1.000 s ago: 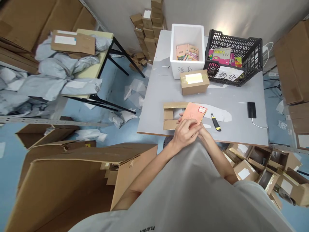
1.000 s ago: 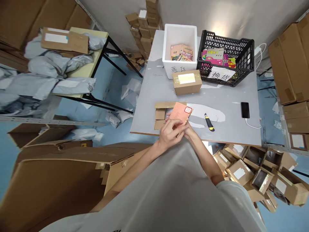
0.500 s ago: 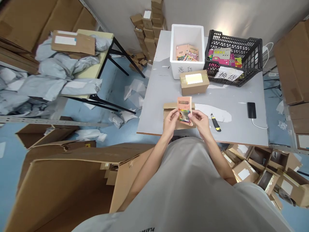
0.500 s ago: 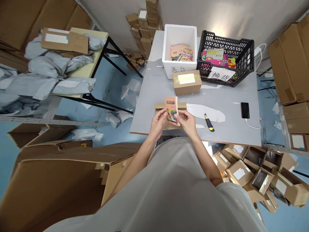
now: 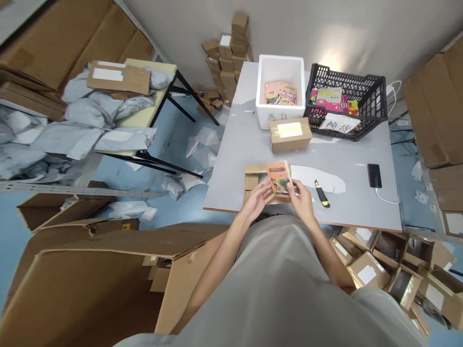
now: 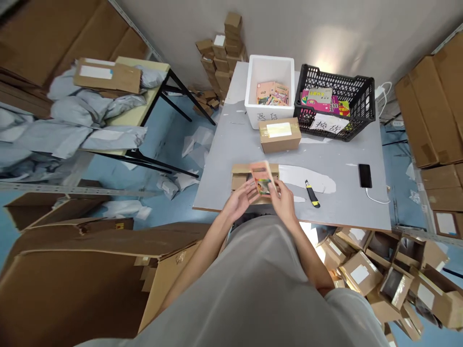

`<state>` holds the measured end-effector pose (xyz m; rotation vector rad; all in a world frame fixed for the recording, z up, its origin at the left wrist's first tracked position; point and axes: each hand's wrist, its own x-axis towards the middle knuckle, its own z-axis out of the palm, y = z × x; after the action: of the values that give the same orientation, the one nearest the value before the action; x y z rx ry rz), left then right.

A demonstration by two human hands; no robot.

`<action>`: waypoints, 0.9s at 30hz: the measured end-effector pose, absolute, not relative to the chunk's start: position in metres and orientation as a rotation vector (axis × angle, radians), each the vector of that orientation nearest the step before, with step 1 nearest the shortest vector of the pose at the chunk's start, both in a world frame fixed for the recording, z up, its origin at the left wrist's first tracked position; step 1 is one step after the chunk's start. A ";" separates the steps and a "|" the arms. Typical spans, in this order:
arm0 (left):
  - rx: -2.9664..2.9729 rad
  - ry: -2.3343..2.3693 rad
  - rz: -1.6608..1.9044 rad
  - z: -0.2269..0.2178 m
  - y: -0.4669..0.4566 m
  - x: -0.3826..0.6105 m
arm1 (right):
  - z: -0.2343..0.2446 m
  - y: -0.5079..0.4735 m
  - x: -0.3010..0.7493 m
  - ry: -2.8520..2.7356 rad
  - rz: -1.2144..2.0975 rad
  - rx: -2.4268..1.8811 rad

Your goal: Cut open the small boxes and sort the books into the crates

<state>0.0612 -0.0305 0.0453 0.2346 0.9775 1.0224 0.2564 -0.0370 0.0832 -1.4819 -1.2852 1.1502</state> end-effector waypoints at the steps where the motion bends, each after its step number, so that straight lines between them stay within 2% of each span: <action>1: 0.263 1.001 1.001 0.044 -0.035 0.056 | 0.075 -0.040 0.261 -1.191 1.259 -1.490; 4: 0.345 1.095 0.919 0.040 -0.051 0.048 | 0.051 -0.053 0.266 -0.966 1.533 -1.468; 8: 0.462 1.126 0.929 0.039 -0.045 0.045 | 0.044 -0.044 0.264 -0.857 1.625 -1.368; 11: 0.652 1.108 1.041 0.067 0.006 0.040 | 0.078 0.009 0.256 -0.895 1.568 -1.231; 16: 0.971 1.081 1.528 0.170 0.120 0.032 | 0.178 0.126 0.234 -0.898 1.382 -0.888; 19: 1.073 1.077 1.758 0.203 0.148 0.018 | 0.195 0.150 0.227 -0.962 1.326 -0.871; 22: 1.067 1.169 1.727 0.177 0.135 -0.008 | 0.151 0.132 0.238 -1.023 1.303 -0.982; 27: 0.698 1.514 1.384 0.058 0.065 -0.054 | 0.027 0.063 0.295 -0.736 1.370 -1.448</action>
<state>-0.0536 0.0649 0.0581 0.6979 1.5139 1.3838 0.2953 0.0632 0.0267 -1.4483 -0.7362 1.3701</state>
